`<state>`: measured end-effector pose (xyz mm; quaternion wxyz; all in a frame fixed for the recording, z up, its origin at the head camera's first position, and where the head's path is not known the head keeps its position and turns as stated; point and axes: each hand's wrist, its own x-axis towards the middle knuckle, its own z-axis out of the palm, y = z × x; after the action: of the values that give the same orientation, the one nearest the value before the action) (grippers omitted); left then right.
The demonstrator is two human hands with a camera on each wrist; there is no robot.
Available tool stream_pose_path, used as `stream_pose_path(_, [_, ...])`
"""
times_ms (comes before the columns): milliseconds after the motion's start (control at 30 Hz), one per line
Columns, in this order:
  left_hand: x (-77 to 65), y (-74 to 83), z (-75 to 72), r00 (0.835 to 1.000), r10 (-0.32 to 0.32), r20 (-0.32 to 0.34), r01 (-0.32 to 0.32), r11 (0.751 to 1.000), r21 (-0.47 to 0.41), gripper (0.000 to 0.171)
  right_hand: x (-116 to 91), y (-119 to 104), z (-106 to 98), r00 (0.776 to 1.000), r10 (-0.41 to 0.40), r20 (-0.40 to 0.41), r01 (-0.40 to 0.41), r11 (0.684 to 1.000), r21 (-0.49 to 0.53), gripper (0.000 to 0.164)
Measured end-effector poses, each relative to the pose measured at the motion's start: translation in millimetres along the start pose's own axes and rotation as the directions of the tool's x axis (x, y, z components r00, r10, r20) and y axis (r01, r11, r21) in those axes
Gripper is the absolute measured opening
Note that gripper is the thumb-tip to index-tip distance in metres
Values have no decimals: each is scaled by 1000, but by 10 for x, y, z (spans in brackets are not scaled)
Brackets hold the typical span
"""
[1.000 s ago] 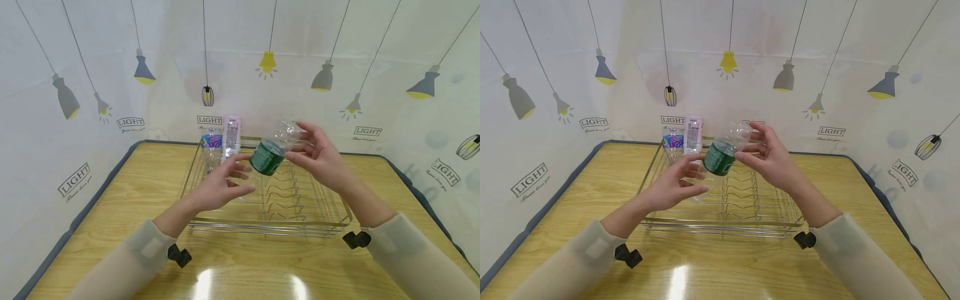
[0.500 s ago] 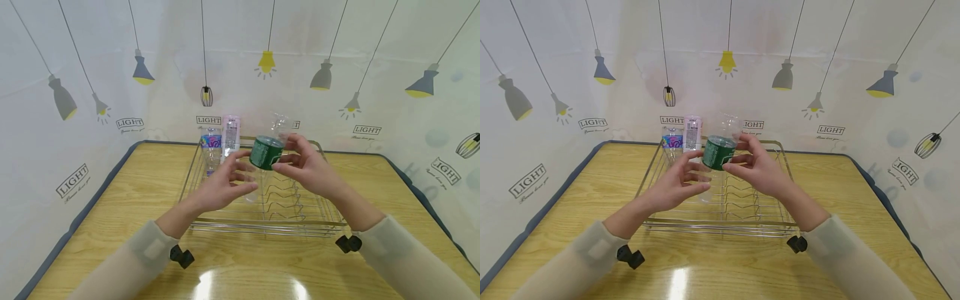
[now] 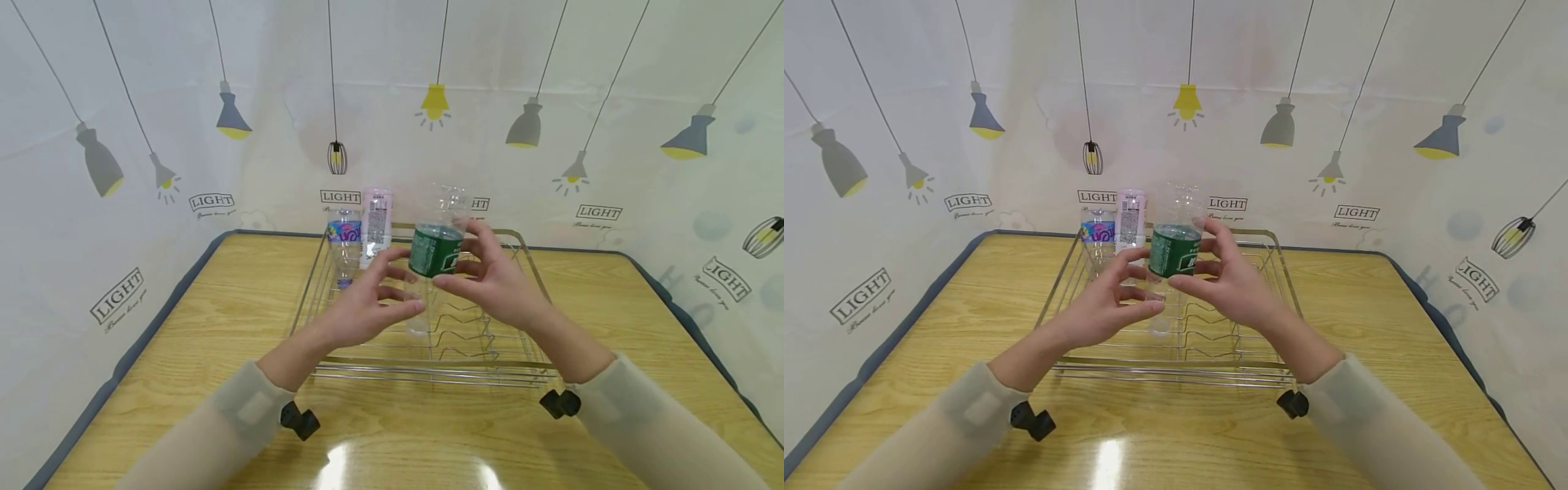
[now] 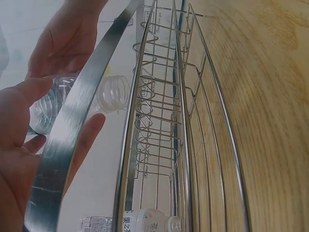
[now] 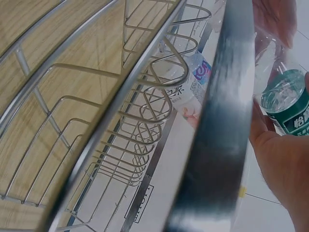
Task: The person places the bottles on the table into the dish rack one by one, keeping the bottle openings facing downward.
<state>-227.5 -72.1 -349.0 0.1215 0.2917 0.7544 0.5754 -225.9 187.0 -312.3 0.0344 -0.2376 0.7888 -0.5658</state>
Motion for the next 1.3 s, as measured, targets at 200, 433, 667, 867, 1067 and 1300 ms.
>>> stream_pose_path(200, [-1, 17, 12, 1000, 13, -6, -13, 1000, 1, 82, 0, -22, 20, 1000, 7, -9, -7, 999, -31, 91])
stream_pose_path(433, [-1, 21, 11, 1000, 9, -15, -9, 1000, 4, 82, -11, -44, 20, 1000, 3, -12, -3, 999, -45, 93])
stream_pose_path(667, [-32, 14, -8, 1000, -15, -19, 16, 1000, 19, 77, -2, -71, 8, 1000, -14, -22, 13, 998, -54, 92])
stream_pose_path(867, [-168, -36, -110, 999, -9, -37, 12, 995, 101, 64, 34, -145, -76, 998, -35, -61, 31, 997, -73, 91])
stream_pose_path(1067, [-418, -48, -295, 994, 27, -106, -8, 983, 181, 59, 67, -207, -225, 992, -43, -116, 29, 992, -119, 91])
stream_pose_path(1300, [-685, -78, -557, 973, 82, -216, -16, 957, 291, 52, 110, -254, -350, 990, -33, -138, 13, 989, -144, 91])
